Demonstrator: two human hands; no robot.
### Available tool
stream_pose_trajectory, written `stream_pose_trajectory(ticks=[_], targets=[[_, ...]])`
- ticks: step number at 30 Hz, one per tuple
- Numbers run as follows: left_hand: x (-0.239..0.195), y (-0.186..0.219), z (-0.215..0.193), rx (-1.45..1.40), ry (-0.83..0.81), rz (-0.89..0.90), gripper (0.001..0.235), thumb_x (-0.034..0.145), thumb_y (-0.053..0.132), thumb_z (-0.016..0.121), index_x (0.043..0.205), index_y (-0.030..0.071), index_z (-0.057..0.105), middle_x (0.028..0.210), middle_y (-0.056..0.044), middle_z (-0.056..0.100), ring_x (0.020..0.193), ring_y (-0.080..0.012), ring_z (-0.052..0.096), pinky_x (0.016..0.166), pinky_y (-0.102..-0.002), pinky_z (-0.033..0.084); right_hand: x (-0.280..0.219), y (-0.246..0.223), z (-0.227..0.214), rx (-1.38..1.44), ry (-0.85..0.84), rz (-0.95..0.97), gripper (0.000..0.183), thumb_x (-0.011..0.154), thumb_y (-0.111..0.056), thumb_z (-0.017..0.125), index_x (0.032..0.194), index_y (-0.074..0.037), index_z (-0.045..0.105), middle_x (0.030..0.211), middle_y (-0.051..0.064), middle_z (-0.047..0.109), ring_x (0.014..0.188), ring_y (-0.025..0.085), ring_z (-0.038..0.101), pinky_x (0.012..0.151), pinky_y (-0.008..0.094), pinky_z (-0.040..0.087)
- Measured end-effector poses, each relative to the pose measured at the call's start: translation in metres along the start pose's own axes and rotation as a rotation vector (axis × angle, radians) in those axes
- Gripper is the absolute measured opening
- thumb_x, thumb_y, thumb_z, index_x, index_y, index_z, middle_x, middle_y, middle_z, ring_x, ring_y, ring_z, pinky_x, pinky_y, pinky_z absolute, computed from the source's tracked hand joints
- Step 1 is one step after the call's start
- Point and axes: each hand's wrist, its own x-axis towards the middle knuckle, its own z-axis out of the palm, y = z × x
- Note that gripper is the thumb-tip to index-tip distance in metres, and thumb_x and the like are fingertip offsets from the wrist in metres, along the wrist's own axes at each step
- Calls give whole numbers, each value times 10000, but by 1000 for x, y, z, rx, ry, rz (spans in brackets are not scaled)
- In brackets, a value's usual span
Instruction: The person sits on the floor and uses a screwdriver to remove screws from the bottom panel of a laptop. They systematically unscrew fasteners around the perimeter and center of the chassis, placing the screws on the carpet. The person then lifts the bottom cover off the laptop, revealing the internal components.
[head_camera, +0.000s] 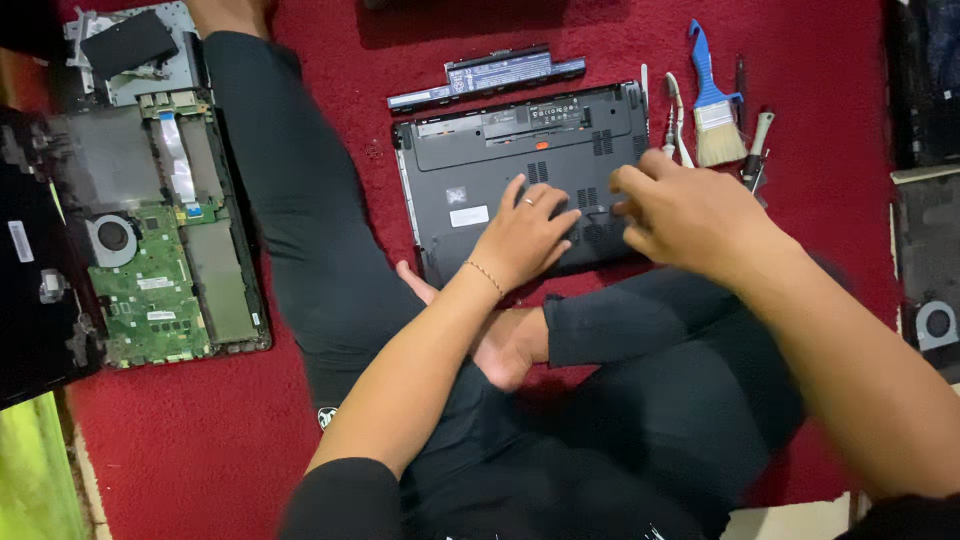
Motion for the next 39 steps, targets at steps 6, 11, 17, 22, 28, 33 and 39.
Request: stream_pose_trajectory(ticks=[6,11,17,22,28,33,39], targets=[[12,2,19,-67,-34,-42,374,975,396,769,1288,197,721,1258,-37,617,1325,-257,565,1245,-602,358,-6,11,24,-30,72,-10,316,956,-394,609,1203,-197,606,1136,156,670,806,499,782,689,598,646],[26,1,35,-85,70,-48,220,979,320,768,1152,184,753,1129,-22,621,1217,-261,605,1209,-614,378,-7,18,33,-6,86,39,336,996,-415,584,1220,-167,618,1106,140,705,782,481,789,658,582,642],[33,4,37,-126,95,-69,154,929,288,808,1052,201,772,1082,-12,637,1174,-261,625,1197,-646,381,-12,13,24,45,107,20,316,984,-373,589,1201,-145,626,1086,152,711,769,491,780,640,593,634],[35,6,36,-127,72,-92,134,914,288,808,1025,219,780,1076,2,650,1173,-235,621,1213,-631,369,-12,15,32,-59,275,-73,210,955,-356,629,1128,-246,587,1164,55,650,791,400,784,631,521,652],[38,7,44,-107,76,-46,62,918,230,801,961,188,783,1054,-8,663,1151,-242,636,1192,-624,378,-12,34,41,47,182,4,244,1012,-435,613,1096,-206,617,971,91,693,733,460,775,616,575,628],[40,7,23,74,138,36,162,1031,349,713,992,192,706,1062,-33,654,1065,-286,674,1175,-571,412,-38,63,27,385,272,196,318,969,-229,785,1222,-60,693,1131,109,828,1014,339,794,740,509,612],[47,-50,-22,-301,330,-104,60,926,174,740,877,150,715,880,-27,756,855,-284,703,943,-475,469,-53,95,78,431,339,355,244,972,-215,780,1134,-55,692,1034,94,822,970,310,792,786,479,588]])
